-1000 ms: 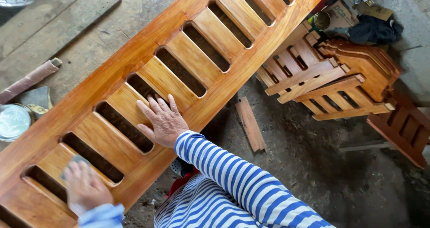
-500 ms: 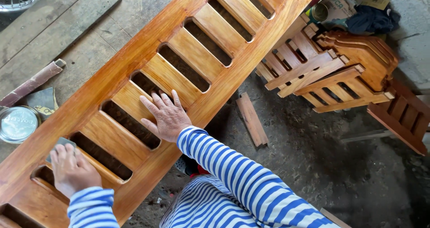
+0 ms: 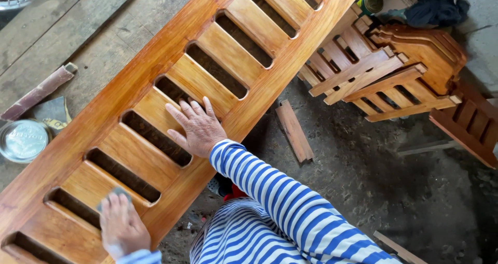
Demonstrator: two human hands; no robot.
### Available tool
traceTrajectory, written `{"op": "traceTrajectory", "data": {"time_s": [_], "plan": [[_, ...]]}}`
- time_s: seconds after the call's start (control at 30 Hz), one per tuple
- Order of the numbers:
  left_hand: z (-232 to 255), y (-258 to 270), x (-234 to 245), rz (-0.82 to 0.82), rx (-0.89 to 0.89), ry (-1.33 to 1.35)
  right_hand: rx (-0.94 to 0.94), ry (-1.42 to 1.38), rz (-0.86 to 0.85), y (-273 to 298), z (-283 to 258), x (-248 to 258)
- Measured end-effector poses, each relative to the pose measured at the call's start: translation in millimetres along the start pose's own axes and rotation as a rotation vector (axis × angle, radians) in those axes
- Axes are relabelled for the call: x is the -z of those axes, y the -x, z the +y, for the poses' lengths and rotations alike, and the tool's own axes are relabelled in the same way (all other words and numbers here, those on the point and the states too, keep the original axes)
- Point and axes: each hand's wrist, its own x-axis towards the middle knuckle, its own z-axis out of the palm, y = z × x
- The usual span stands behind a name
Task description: The person sands a long, slatted wooden board using a sanding block. They work along the length of the board, smoothing the surfaces and edges of the slats. The person flips the board over to sand the other side and continues the process.
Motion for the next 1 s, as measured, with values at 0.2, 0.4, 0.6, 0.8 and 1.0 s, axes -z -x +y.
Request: {"op": "traceTrajectory", "data": {"time_s": [0.2, 0.4, 0.6, 0.8, 1.0], "plan": [[-33, -66, -26, 0.135, 0.049, 0.013, -0.019, -0.034, -0.060, 0, -1, -3], [29, 5, 11, 0.032, 0.077, 0.021, -0.014, -0.026, -0.033, 1, -1, -6], [34, 36, 20, 0.024, 0.053, 0.138, 0.035, -0.059, 0.086, -2, -3, 2], [-49, -51, -57, 0.265, 0.017, 0.033, 0.035, -0.048, 0.023, -1, 0, -7], [13, 12, -17, 0.074, 0.144, -0.037, 0.051, -0.002, -0.006, 3, 2, -10]]}}
